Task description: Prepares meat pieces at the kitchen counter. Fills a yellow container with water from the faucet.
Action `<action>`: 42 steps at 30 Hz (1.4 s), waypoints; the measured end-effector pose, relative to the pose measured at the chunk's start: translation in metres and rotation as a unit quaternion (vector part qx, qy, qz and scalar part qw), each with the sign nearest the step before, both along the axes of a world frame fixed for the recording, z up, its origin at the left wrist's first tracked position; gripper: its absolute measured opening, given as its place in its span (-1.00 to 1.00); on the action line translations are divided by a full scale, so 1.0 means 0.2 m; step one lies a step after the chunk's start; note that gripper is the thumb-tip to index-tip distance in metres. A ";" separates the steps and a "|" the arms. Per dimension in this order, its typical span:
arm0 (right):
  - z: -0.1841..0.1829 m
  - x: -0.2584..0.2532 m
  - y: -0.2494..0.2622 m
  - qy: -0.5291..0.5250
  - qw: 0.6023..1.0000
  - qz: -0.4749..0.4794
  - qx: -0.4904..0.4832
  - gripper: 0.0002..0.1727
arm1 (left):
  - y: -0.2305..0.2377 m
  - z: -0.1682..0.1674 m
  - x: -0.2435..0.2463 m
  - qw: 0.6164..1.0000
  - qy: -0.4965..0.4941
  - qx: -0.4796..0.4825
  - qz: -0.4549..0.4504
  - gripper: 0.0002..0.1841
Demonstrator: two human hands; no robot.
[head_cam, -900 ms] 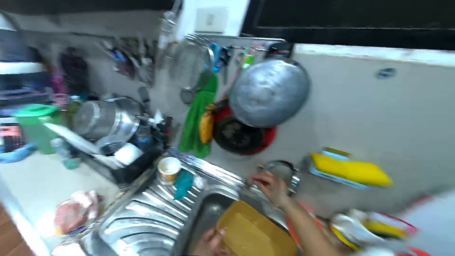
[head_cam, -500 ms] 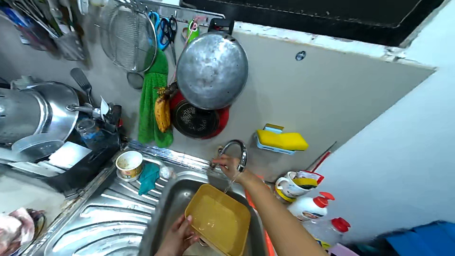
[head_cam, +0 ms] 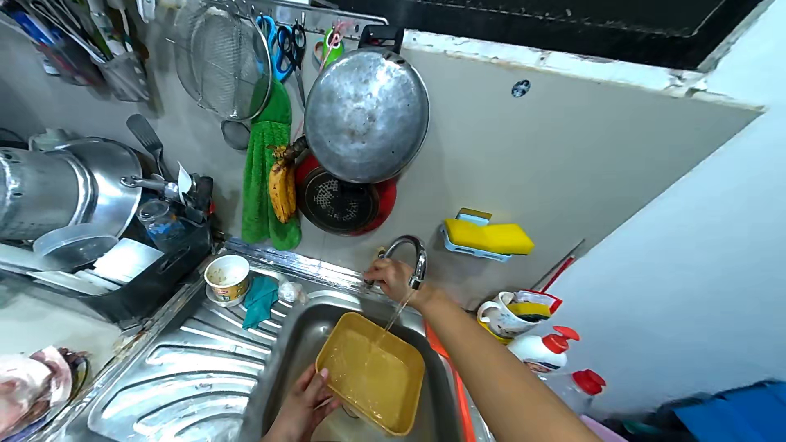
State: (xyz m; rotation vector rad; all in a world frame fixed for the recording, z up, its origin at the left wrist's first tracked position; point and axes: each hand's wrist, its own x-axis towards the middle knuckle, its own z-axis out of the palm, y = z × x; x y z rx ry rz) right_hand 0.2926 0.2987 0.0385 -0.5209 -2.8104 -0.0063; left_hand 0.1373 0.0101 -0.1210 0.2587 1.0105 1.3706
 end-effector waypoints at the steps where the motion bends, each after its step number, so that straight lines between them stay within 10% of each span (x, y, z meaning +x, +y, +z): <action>1: 0.01 0.00 -0.01 -0.009 1.000 -0.005 -0.004 -0.54 | 0.00 0.00 0.00 1.000 0.000 -0.002 0.003 -0.43; 42: 0.14 -0.12 -0.03 -0.178 0.983 -0.042 0.028 -0.55 | -0.06 -0.15 -0.02 0.999 0.012 -0.028 0.012 -0.44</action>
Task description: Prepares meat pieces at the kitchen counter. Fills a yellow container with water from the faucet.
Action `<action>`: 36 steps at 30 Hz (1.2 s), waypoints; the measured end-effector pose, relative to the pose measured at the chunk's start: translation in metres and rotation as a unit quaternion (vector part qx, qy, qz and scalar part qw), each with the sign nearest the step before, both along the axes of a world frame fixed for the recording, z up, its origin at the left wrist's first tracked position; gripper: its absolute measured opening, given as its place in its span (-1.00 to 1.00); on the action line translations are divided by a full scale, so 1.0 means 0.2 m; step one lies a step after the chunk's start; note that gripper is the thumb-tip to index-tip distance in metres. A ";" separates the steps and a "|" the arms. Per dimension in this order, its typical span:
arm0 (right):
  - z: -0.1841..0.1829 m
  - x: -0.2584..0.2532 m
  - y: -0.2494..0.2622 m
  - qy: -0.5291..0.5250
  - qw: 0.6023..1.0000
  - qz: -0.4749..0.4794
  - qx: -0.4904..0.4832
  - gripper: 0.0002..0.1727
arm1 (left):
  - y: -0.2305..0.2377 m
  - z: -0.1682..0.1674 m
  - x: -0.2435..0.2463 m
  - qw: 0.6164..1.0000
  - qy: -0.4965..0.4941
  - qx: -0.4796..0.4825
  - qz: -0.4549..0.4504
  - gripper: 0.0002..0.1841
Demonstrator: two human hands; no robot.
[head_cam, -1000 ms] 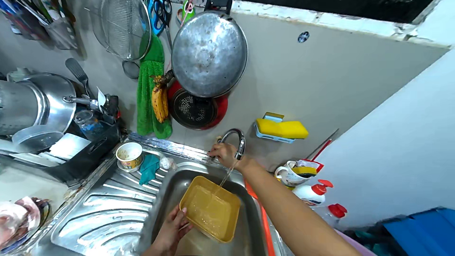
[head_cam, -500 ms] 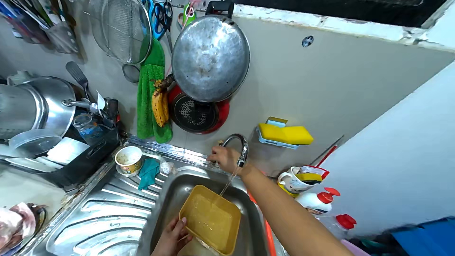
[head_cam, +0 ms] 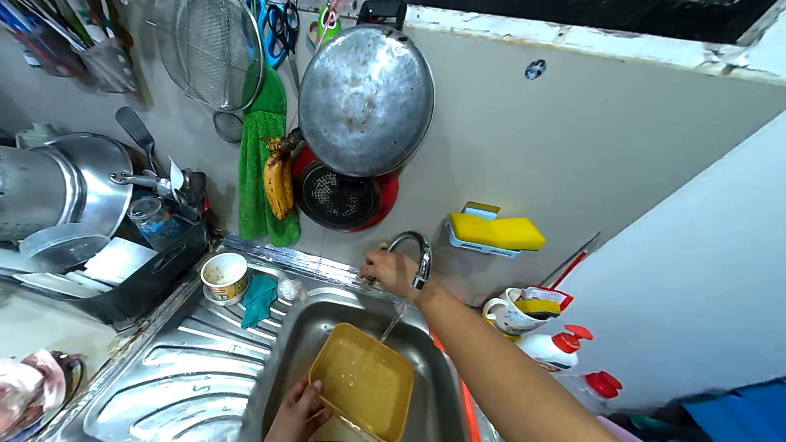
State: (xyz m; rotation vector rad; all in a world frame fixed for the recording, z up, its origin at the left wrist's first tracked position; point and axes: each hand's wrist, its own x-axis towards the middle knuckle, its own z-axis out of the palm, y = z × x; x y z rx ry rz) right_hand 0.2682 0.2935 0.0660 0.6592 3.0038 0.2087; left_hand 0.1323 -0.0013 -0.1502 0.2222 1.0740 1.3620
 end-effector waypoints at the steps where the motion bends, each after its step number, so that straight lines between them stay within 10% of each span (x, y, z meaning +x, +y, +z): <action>1: 0.01 -0.01 0.00 -0.011 1.000 -0.003 0.000 -0.54 | 0.00 0.00 0.00 1.000 0.001 -0.001 -0.001 -0.43; 11: 0.07 -0.02 -0.03 -0.024 0.999 -0.025 0.018 -0.60 | -0.03 -0.02 0.01 1.000 -0.012 -0.002 -0.008 -0.47; 18: -0.06 0.22 0.00 0.210 0.971 -0.109 0.022 -0.72 | -0.08 0.04 -0.06 1.000 -0.008 0.024 0.014 -0.49; 23: -0.31 0.29 -0.26 0.381 0.884 -0.253 -0.095 -0.55 | -0.20 0.15 -0.16 0.998 -0.010 0.043 0.046 -0.50; 29: -0.74 0.22 -0.75 0.344 0.738 -0.245 -0.526 -0.46 | -0.51 0.25 -0.39 0.994 0.035 0.028 0.101 -0.46; 36: -0.90 -0.34 -1.17 0.358 0.737 -0.190 -0.541 -0.66 | -0.94 0.29 -0.83 0.964 0.226 -0.046 0.131 -0.44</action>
